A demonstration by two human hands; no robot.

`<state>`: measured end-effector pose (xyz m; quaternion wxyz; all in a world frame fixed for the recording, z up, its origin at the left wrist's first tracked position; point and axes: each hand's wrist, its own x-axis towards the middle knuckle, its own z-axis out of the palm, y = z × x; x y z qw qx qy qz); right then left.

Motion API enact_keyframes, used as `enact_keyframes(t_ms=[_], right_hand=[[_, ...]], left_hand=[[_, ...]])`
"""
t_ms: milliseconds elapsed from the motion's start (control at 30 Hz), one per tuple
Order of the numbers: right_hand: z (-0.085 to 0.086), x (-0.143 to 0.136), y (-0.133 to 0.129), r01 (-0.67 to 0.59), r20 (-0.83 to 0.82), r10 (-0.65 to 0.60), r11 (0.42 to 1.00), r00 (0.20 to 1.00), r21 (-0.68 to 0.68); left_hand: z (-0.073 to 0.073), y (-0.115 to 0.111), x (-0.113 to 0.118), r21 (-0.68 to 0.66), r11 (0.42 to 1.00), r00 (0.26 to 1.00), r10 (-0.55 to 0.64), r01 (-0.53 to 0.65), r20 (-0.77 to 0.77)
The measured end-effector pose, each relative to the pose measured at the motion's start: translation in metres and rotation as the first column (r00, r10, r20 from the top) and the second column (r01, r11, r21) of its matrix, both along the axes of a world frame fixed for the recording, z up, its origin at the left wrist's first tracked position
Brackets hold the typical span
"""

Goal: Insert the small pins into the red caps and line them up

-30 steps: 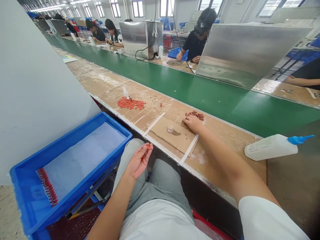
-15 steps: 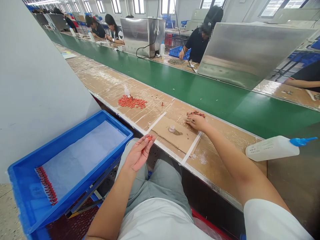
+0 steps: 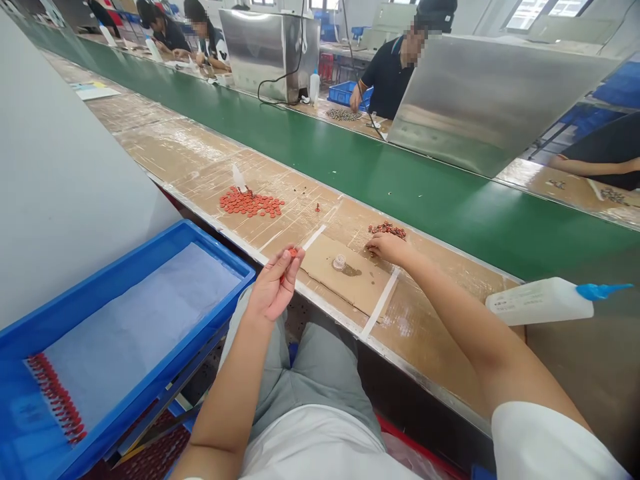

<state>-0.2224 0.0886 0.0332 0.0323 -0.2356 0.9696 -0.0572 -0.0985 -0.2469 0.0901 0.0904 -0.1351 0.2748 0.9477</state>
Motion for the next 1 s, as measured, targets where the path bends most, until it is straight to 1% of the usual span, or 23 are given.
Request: enact_keyframes(t_ms=[67,133,200,267,333,367,400,467,500,533,567,667,700,800,867,933,1000], right_hand=[[0.002,-0.002,-0.004,0.01,-0.002,-0.01,1.0,1.0,-0.007],[0.003,-0.002,-0.007,0.037,-0.022,-0.038,0.999,0.999,-0.039],[0.003,0.0,-0.011,0.088,-0.051,-0.093,0.991,0.994,-0.096],[-0.001,0.003,-0.015,0.159,-0.076,-0.172,0.976,0.982,-0.152],[-0.008,0.007,-0.019,0.253,-0.061,-0.275,0.936,0.959,-0.246],[-0.012,0.009,-0.022,0.304,-0.017,-0.328,0.894,0.944,-0.329],[-0.015,0.011,-0.025,0.355,0.047,-0.372,0.831,0.927,-0.428],[-0.021,0.014,-0.031,0.442,0.197,-0.415,0.655,0.888,-0.613],[-0.023,0.016,-0.034,0.467,0.252,-0.416,0.573,0.874,-0.673],[-0.024,0.017,-0.037,0.475,0.276,-0.414,0.522,0.867,-0.709],[-0.024,0.018,-0.039,0.474,0.282,-0.416,0.489,0.865,-0.733],[-0.023,0.023,-0.046,0.442,0.275,-0.401,0.422,0.874,-0.792],[-0.022,0.026,-0.05,0.427,0.273,-0.393,0.387,0.878,-0.817],[-0.022,0.04,-0.065,0.387,0.273,-0.397,0.24,0.876,-0.891],[-0.023,0.052,-0.078,0.371,0.268,-0.435,0.171,0.86,-0.913],[-0.025,0.062,-0.091,0.358,0.255,-0.473,0.143,0.843,-0.923],[-0.028,0.07,-0.1,0.332,0.221,-0.502,0.142,0.836,-0.933]], left_hand=[[0.001,0.005,-0.008,0.031,1.0,1.0,0.004,-0.003,-0.015],[-0.002,0.009,-0.014,0.061,0.998,1.0,-0.015,0.016,-0.025],[-0.009,0.011,-0.017,0.078,0.996,0.999,-0.038,0.04,-0.02],[-0.02,0.012,-0.017,0.086,0.995,0.999,-0.049,0.049,-0.005],[-0.032,0.012,-0.016,0.094,0.994,0.999,-0.05,0.048,0.018],[-0.038,0.011,-0.016,0.099,0.994,0.998,-0.051,0.048,0.028],[-0.044,0.011,-0.016,0.104,0.993,0.998,-0.054,0.051,0.035],[-0.053,0.009,-0.017,0.106,0.993,0.997,-0.065,0.06,0.043],[-0.057,0.009,-0.018,0.103,0.993,0.997,-0.07,0.065,0.041],[-0.059,0.008,-0.019,0.097,0.993,0.997,-0.072,0.068,0.037],[-0.062,0.008,-0.02,0.09,0.993,0.997,-0.073,0.07,0.035],[-0.067,0.007,-0.023,0.068,0.995,0.997,-0.071,0.069,0.028],[-0.068,0.007,-0.023,0.064,0.995,0.997,-0.075,0.073,0.026],[-0.072,0.008,-0.023,0.065,0.992,0.994,-0.106,0.105,0.008],[-0.075,0.012,-0.023,0.063,0.989,0.991,-0.134,0.134,-0.001],[-0.076,0.016,-0.024,0.051,0.986,0.987,-0.161,0.161,-0.003],[-0.077,0.022,-0.026,0.038,0.98,0.981,-0.193,0.193,-0.011]])
